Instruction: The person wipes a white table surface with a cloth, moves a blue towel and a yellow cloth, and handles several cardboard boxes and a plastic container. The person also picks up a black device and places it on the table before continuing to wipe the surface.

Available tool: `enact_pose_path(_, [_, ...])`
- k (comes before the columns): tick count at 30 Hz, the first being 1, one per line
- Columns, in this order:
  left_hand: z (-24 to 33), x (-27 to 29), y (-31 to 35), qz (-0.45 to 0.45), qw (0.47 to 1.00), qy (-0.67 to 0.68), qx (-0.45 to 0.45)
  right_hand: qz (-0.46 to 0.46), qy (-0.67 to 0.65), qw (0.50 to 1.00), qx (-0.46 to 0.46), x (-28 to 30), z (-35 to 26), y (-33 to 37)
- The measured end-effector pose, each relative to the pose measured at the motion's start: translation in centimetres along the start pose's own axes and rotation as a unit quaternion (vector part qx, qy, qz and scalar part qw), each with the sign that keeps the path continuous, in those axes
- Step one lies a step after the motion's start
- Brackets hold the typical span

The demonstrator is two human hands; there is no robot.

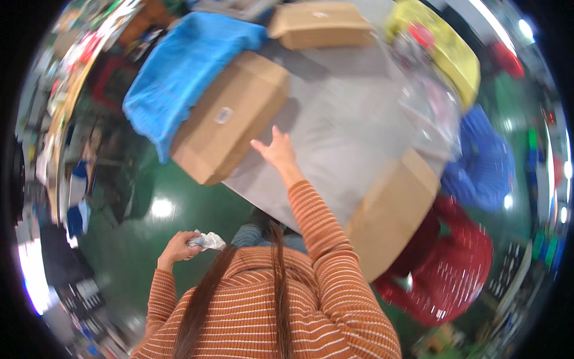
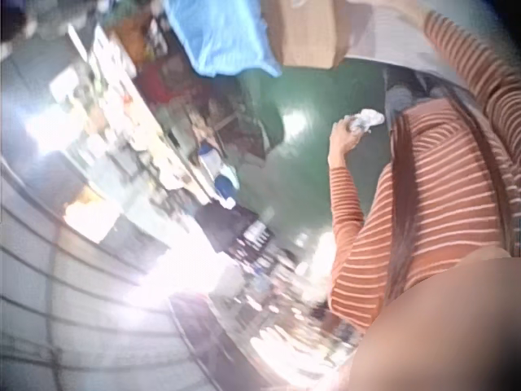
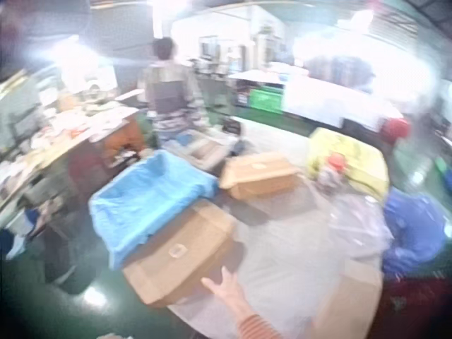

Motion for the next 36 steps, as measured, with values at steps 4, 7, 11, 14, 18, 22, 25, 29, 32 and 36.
enact_pose_path(4, [-2.4, -2.5, -1.5, -0.055, 0.998, 0.000, 0.013, 0.427, 0.019, 0.904, 0.018, 16.0, 14.9, 10.4])
enact_pose_path(7, [-0.6, -2.6, -1.9, -0.089, 0.996, 0.003, 0.023, 0.518, 0.186, 0.816, -0.178, 23.0, 31.9, 20.9])
enact_pose_path(11, [0.4, -2.1, -2.5, -0.095, 0.994, -0.042, 0.019, 0.208, -0.379, 0.866, -0.251, 17.4, 37.2, 25.3])
enact_pose_path(14, [0.7, -1.3, -2.9, -0.090, 0.993, -0.082, 0.005, 0.263, -0.325, 0.896, -0.151, 14.5, 38.5, 24.8])
enact_pose_path(18, [1.4, -0.9, -2.1, -0.090, 0.990, -0.104, 0.001, 0.231, -0.384, 0.884, -0.131, 12.0, 32.4, 20.7])
enact_pose_path(22, [1.1, -2.4, -1.1, -0.060, 0.994, -0.087, -0.014, 0.218, -0.368, 0.900, -0.081, 7.3, 26.6, 12.6])
enact_pose_path(25, [0.6, -3.8, 0.5, -0.063, 0.996, -0.053, 0.021, 0.223, -0.294, 0.927, -0.064, 3.8, 19.9, 8.5])
enact_pose_path(29, [-0.3, -5.0, 1.9, -0.016, 0.999, -0.027, 0.022, 0.212, -0.222, 0.950, -0.059, 0.2, 16.2, 5.3])
enact_pose_path(32, [-1.7, -6.2, 3.2, 0.006, 0.999, -0.006, 0.033, 0.176, -0.238, 0.953, -0.059, -0.8, 12.4, 6.1])
enact_pose_path(36, [-3.6, -7.2, 2.0, -0.031, 0.997, 0.053, 0.055, 0.148, -0.224, 0.958, -0.103, -1.3, 12.0, 5.2])
Point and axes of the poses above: each hand's wrist, its own y-axis away from the middle knuckle, its own x-axis out of the back of the hand, z = x × y, the point moved 3 cm from there along -y, towards the middle knuckle, and after that the axes turned 3 degrees about y, right-handed, at the moved point
